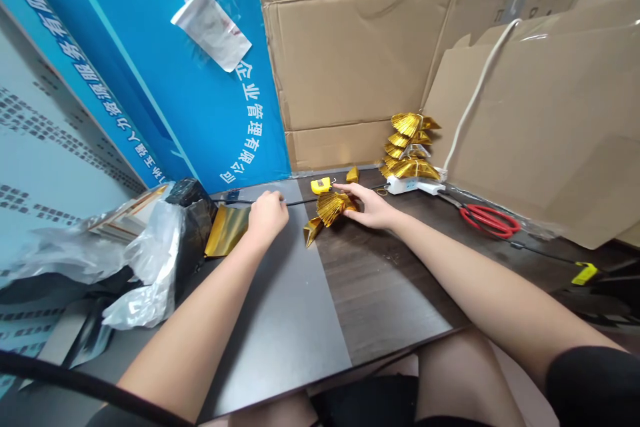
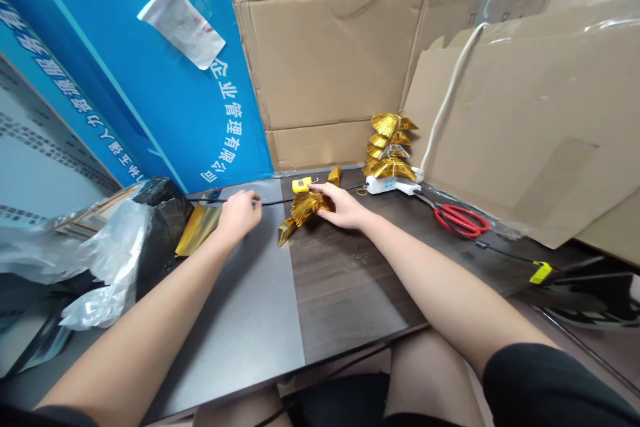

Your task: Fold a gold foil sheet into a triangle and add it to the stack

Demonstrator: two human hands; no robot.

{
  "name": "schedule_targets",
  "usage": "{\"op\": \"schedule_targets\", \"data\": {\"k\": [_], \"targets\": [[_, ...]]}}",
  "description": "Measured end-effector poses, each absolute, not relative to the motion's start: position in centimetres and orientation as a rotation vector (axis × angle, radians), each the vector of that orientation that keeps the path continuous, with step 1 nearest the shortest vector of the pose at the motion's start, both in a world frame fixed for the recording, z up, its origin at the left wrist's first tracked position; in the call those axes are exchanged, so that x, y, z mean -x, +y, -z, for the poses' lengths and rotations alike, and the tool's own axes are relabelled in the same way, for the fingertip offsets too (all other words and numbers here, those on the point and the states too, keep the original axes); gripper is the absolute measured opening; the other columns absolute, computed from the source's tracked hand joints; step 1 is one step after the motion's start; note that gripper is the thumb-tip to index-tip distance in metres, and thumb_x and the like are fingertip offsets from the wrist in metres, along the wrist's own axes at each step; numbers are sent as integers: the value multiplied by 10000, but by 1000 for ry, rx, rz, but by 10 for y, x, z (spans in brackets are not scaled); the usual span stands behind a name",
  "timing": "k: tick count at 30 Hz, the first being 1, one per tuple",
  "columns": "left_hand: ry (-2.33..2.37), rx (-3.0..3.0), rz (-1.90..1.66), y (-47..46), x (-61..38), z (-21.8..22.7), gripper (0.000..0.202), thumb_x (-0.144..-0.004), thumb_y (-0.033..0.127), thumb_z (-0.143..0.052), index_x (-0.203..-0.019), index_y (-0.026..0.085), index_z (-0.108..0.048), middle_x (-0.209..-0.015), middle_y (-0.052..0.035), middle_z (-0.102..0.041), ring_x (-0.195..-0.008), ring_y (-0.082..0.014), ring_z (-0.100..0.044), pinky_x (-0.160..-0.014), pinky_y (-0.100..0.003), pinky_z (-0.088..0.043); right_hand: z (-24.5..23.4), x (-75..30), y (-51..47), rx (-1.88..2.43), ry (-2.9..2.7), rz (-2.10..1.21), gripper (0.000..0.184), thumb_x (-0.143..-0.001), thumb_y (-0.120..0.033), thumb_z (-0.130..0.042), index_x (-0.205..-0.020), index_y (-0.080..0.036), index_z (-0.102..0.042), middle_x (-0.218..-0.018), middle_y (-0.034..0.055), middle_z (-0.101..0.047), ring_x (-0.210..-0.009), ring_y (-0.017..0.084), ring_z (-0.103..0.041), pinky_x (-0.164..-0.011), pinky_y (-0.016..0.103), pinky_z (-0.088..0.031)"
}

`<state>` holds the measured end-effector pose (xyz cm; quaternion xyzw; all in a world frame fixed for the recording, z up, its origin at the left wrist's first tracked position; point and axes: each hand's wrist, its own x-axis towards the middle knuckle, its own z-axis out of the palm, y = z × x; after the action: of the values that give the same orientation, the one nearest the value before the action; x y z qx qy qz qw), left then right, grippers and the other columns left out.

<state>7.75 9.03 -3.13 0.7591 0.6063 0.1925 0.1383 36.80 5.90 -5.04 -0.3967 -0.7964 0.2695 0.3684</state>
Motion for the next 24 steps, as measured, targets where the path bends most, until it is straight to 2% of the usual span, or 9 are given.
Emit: {"op": "schedule_targets", "data": {"k": [2,4,6,7,9,13,16,21,24], "targets": [[1530,-2298,-606,87,-86,28,418,-988,359,-562,-1357,167,-608,-1372,-174,-648,-1195,-272,-674,-1067,-468,-537,49,-361,56,982,-2126,-592,719,-847,-223,-685,-1540,-214,-493,-1215,126,-658,-1031,260,-641,-986,510,-552],[1281,-2403,-614,79,-98,25,707,-937,466,-624,-1557,203,-409,-1544,-151,-536,-1382,-276,-571,-1136,-442,-503,49,-354,52,929,-2180,-508,820,-862,-195,-649,-1625,-218,-352,-1177,116,-652,-991,247,-640,-943,479,-568],[1155,-2471,-606,69,-110,25,1060,-764,525,-796,-1619,169,-280,-1649,-190,-388,-1517,-350,-412,-1211,-511,-423,49,-347,48,861,-2218,-440,898,-878,-174,-618,-1673,-249,-208,-1189,104,-641,-992,232,-650,-922,437,-577],[1124,-2496,-606,63,-115,26,1154,-700,525,-841,-1624,155,-256,-1667,-213,-343,-1543,-390,-356,-1230,-560,-380,48,-344,46,825,-2232,-409,921,-885,-166,-609,-1682,-268,-158,-1201,99,-639,-999,227,-656,-920,421,-579],[1114,-2525,-615,54,-121,28,1128,-711,438,-834,-1618,128,-240,-1664,-238,-331,-1559,-414,-312,-1248,-612,-315,47,-339,44,758,-2247,-345,948,-894,-154,-600,-1686,-300,-99,-1243,100,-629,-1034,225,-661,-936,412,-576],[1117,-2580,-672,48,-122,27,842,-743,209,-720,-1519,178,-394,-1555,-193,-490,-1489,-366,-422,-1260,-602,-261,42,-336,42,640,-2247,-214,971,-894,-93,-561,-1678,-354,-53,-1319,112,-593,-1101,229,-644,-951,417,-572],[1124,-2597,-738,50,-119,22,801,-714,212,-739,-1458,195,-444,-1497,-174,-522,-1434,-358,-467,-1232,-565,-316,36,-336,41,577,-2260,-135,979,-885,-51,-544,-1670,-395,-70,-1372,113,-548,-1168,235,-616,-947,410,-577],[1113,-2590,-843,54,-117,21,882,-721,284,-791,-1490,196,-370,-1438,-173,-508,-1363,-362,-512,-1105,-543,-467,26,-337,40,547,-2269,-40,983,-889,-19,-552,-1668,-410,-99,-1335,104,-535,-1156,223,-605,-927,385,-586],[1082,-2585,-930,56,-116,24,928,-722,298,-816,-1507,197,-332,-1432,-185,-485,-1358,-366,-518,-1062,-532,-509,24,-336,39,535,-2263,1,999,-891,0,-546,-1665,-429,-83,-1336,100,-534,-1166,222,-596,-941,395,-580]]}}
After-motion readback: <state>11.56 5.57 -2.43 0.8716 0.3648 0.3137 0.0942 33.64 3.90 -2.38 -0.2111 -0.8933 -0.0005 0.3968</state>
